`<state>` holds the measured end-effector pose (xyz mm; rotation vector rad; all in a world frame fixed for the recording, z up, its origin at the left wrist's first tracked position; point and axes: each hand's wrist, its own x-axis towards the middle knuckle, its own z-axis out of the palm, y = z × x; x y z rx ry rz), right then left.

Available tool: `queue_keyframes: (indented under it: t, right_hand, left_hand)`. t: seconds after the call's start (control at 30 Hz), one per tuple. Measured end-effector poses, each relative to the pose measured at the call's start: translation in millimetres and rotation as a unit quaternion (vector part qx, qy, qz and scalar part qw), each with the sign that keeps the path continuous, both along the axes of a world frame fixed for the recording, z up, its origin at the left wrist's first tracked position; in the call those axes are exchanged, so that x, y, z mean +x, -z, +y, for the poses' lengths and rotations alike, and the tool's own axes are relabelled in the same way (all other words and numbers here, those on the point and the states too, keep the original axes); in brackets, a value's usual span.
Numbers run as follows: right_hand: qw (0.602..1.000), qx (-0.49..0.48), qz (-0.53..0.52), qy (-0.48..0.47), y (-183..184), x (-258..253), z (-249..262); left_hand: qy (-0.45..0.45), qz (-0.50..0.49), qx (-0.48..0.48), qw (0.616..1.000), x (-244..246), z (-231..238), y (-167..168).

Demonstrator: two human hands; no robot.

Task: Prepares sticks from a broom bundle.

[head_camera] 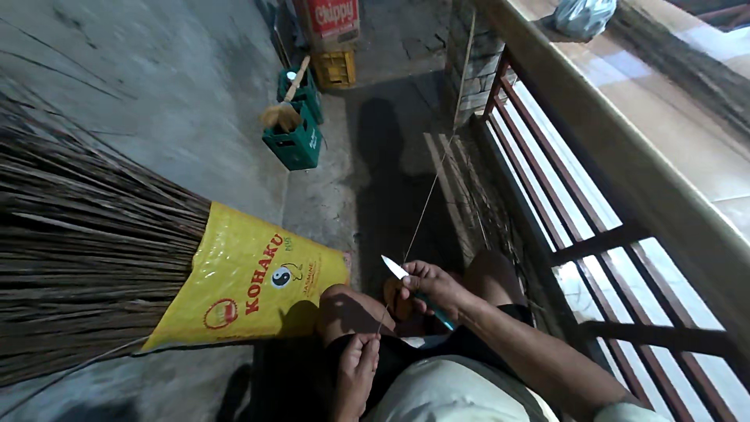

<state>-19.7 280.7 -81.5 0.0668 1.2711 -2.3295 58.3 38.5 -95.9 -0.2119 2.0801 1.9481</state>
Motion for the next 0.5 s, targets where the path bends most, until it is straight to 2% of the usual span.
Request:
queue_keyframes:
  t: [0.13,0.2,0.4,0.5]
  right_hand:
    - [0.995,0.008,0.012,-0.094,11.2,29.3,-27.4]
    - [0.994,-0.006,0.008,-0.111,14.1,34.3,-33.4]
    - [0.999,-0.009,-0.02,0.031,7.2,0.8,2.2]
    - [1.0,0.0,-0.004,-0.012,9.5,9.4,-2.3]
  left_hand:
    - [0.005,0.021,0.001,1.0,-3.0,4.6,1.8]
    - [0.009,0.031,-0.004,0.999,-4.4,4.6,1.9]
    - [0.024,0.0,-0.01,1.0,2.3,-5.1,3.8]
    - [0.028,-0.004,-0.012,1.0,4.8,-5.2,7.5]
